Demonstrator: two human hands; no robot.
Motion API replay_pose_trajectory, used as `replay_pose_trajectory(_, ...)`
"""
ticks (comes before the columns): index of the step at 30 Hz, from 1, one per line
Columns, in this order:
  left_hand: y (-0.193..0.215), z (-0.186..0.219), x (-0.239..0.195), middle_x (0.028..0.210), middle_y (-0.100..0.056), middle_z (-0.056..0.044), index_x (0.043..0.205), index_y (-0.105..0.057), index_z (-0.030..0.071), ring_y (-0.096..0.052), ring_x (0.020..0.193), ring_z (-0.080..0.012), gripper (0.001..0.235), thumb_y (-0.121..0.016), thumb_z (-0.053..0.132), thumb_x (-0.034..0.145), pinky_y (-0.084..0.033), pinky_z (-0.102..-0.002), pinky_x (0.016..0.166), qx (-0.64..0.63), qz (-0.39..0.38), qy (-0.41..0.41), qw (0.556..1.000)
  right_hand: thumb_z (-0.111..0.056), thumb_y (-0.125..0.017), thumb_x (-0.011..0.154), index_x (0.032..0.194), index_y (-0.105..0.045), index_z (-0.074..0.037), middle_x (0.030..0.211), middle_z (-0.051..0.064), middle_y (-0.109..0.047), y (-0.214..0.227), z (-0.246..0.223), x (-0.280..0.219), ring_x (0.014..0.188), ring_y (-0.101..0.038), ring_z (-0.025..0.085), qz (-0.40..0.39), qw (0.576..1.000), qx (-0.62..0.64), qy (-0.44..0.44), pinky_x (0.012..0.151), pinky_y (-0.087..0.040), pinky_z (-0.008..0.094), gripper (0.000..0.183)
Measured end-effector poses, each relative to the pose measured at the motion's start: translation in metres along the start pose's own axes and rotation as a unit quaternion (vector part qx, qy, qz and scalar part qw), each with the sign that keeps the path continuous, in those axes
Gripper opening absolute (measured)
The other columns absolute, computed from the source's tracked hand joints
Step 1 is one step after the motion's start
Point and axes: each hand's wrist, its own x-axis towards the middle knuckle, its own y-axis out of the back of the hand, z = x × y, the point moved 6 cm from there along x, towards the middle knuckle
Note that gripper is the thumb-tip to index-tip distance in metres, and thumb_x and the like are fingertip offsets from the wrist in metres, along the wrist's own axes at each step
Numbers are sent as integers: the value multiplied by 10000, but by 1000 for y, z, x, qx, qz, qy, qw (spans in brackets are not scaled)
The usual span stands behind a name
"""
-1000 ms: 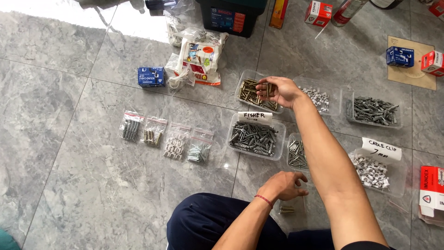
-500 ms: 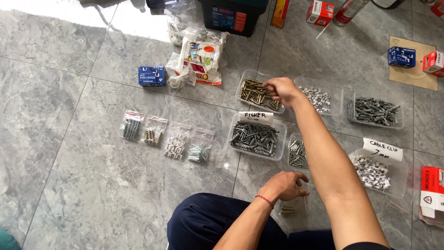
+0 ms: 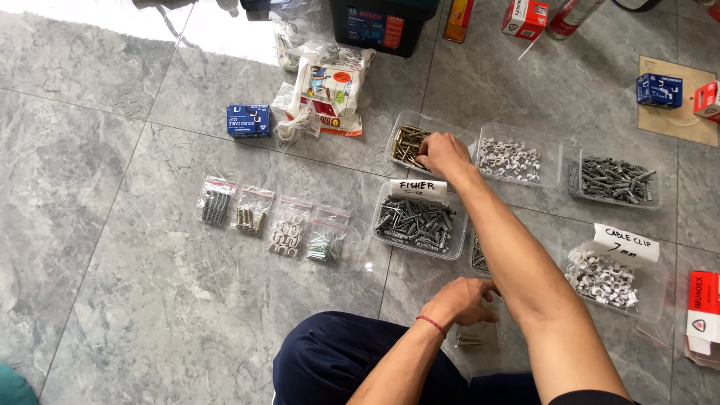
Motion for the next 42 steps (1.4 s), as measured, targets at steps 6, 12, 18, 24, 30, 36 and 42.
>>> replay_pose_trajectory(6,7,11,-10,1286,-712,-40,1358,-626,227,-639,1266,-359,548,-689,393,839,-544,-533,1033,5,-16,-9,1000,-488,-794,765,944,-812,-205,887,150,-770,27,2,-10,938,-729,387,-30,996,76,21,836,-572,510,336)
replay_pose_trajectory(12,6,10,-7,1300,-707,-38,1364,-618,240,-631,1277,-355,556,-687,408,838,-539,-534,1039,5,-23,-10,1000,-229,-725,911,1046,-722,-56,629,-117,-527,116,-42,-96,562,-412,-34,-7,859,511,21,469,-300,135,219)
replay_pose_trajectory(18,9,9,-10,1287,-712,-21,1345,-624,257,-637,1269,-350,541,-674,438,837,-540,-531,1037,15,-17,-12,1000,-269,-584,983,1024,-642,-243,637,-121,-241,106,-16,-80,534,-232,27,-53,625,777,62,464,-214,146,76)
replay_pose_trajectory(24,9,12,-11,1276,-714,-38,1349,-624,234,-632,1269,-360,519,-635,450,877,-533,-540,1035,9,-13,-6,1000,-320,-526,933,953,-586,-216,706,-61,-370,118,-14,-87,516,-226,31,-84,544,834,34,442,-189,157,122)
replay_pose_trajectory(30,2,4,-3,1257,-721,-16,1329,-635,275,-647,1246,-358,514,-658,462,851,-547,-540,1014,17,-3,-15,1000,-310,-551,1071,864,-618,-176,652,-69,-314,98,9,-74,478,-247,43,-39,699,714,-33,414,-196,162,256)
replay_pose_trajectory(36,-1,7,1,1229,-732,-7,1285,-659,279,-658,1235,-362,471,-715,293,817,-555,-534,1012,18,5,-21,1000,-361,-702,902,954,-839,-207,898,141,-788,128,-10,-89,952,-721,436,-6,998,46,44,864,-567,485,212)
replay_pose_trajectory(42,-2,7,0,1245,-729,-5,1282,-662,306,-651,1250,-357,480,-721,290,806,-549,-526,1027,19,1,-16,1000,-349,-758,870,971,-834,-301,976,34,-808,89,-21,-53,1027,-743,370,-33,999,11,40,955,-578,504,135)
